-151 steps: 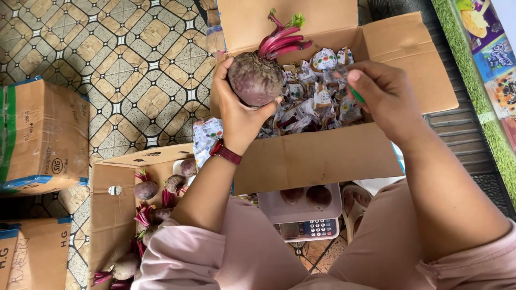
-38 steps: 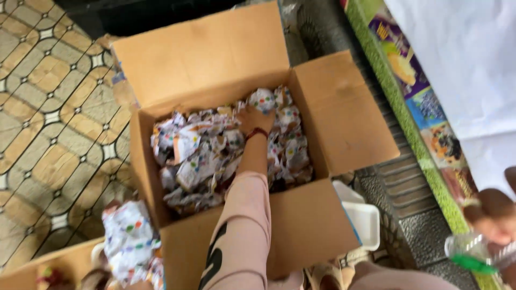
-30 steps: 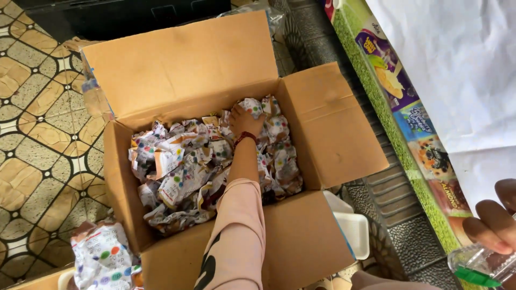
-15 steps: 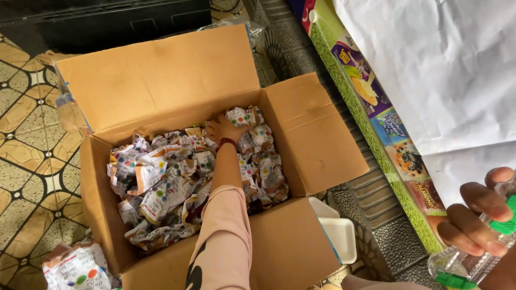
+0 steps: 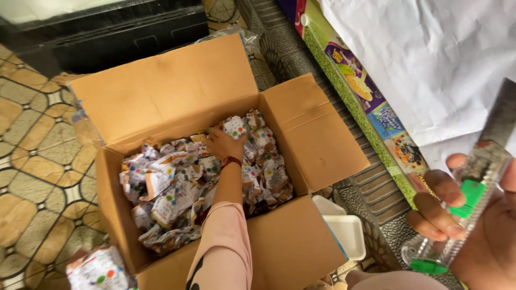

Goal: Trimming the stems and leaves off beets using a knife and sorting them into cardboard boxes with packing paper.

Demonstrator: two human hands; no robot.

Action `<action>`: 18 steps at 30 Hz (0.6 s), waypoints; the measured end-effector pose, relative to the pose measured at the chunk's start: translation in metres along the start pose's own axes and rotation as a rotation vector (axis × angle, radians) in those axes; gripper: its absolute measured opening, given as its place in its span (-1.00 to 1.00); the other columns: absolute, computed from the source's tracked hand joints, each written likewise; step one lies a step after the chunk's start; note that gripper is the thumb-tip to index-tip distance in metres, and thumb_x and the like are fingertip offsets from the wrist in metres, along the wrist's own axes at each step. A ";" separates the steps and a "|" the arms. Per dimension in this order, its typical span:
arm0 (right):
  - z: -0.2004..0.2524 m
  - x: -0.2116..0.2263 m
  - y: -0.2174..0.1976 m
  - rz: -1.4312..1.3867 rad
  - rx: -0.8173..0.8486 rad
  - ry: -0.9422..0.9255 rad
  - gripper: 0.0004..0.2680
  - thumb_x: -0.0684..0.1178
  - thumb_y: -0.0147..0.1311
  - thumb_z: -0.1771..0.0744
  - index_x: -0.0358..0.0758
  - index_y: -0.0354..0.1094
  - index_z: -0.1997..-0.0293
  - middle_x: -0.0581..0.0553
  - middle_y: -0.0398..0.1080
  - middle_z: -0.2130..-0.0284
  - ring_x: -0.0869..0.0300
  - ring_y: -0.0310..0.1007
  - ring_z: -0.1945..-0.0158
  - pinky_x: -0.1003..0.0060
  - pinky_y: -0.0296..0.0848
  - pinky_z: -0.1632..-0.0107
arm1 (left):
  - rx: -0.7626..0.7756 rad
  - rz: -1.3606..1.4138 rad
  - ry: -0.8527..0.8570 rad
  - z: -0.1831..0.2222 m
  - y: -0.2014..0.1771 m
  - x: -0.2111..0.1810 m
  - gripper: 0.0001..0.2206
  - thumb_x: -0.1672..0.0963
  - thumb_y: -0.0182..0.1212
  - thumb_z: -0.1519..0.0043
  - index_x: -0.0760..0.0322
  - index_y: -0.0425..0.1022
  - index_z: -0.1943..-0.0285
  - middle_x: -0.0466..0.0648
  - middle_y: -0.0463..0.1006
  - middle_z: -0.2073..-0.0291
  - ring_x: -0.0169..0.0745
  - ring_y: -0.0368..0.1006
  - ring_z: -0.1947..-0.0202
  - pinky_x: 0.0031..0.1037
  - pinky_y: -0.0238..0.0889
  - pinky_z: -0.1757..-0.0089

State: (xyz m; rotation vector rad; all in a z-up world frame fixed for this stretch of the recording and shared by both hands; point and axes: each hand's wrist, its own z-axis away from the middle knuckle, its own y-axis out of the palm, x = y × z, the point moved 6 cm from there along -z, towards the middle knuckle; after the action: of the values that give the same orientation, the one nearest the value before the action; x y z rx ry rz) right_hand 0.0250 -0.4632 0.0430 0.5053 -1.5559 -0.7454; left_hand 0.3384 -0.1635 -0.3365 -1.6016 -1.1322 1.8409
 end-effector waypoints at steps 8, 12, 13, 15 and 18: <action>-0.005 -0.076 0.076 0.015 0.040 0.139 -0.66 0.18 -0.02 -0.44 -0.39 0.42 -0.03 -0.17 0.37 0.47 0.16 0.22 0.59 0.23 0.21 0.50 | -0.205 -0.045 0.781 0.019 -0.150 -0.032 -0.21 -0.09 0.56 0.18 0.23 0.35 -0.23 -0.03 0.47 -0.04 0.01 0.26 0.03 -0.14 -0.02 -0.09; -0.023 -0.117 0.078 0.157 -0.017 0.189 -0.60 0.32 0.19 -0.29 -0.30 0.47 0.11 -0.05 0.32 0.52 0.30 0.12 0.70 0.38 0.07 0.63 | -0.232 -0.096 1.007 0.069 -0.271 -0.070 -0.26 -0.01 0.60 0.23 0.19 0.39 -0.17 -0.01 0.47 -0.02 0.01 0.26 -0.03 -0.13 -0.10 -0.18; -0.031 -0.134 0.069 0.340 -0.127 0.245 -0.64 0.29 0.08 -0.35 -0.22 0.39 0.01 -0.08 0.35 0.40 0.33 0.06 0.73 0.39 0.04 0.65 | -0.218 -0.101 1.099 0.076 -0.285 -0.074 -0.25 -0.06 0.59 0.18 0.16 0.36 -0.21 0.00 0.46 -0.10 0.05 0.26 -0.08 -0.03 -0.13 -0.19; -0.043 -0.162 0.064 0.513 -0.224 0.298 -0.68 0.26 -0.02 -0.40 -0.15 0.31 -0.10 -0.10 0.39 0.29 0.34 0.01 0.76 0.39 0.02 0.68 | -0.214 -0.118 1.198 0.094 -0.317 -0.080 -0.23 -0.10 0.57 0.13 0.12 0.33 -0.25 0.01 0.44 -0.19 0.10 0.25 -0.13 0.08 -0.16 -0.19; -0.045 -0.199 0.074 0.582 -0.231 0.403 -0.50 0.37 0.08 -0.34 -0.20 0.19 -0.26 -0.22 0.39 0.20 0.33 0.03 0.74 0.36 0.03 0.71 | -0.184 -0.220 1.358 0.138 -0.357 -0.083 -0.29 -0.14 0.45 0.00 0.09 0.31 -0.31 -0.04 0.33 -0.33 0.12 0.19 -0.19 0.19 -0.23 -0.21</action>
State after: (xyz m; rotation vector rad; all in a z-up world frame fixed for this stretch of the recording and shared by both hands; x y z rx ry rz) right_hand 0.1027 -0.2795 -0.0429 0.0126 -1.1337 -0.3361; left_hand 0.1620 -0.0666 -0.0004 -2.0818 -0.7190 0.2277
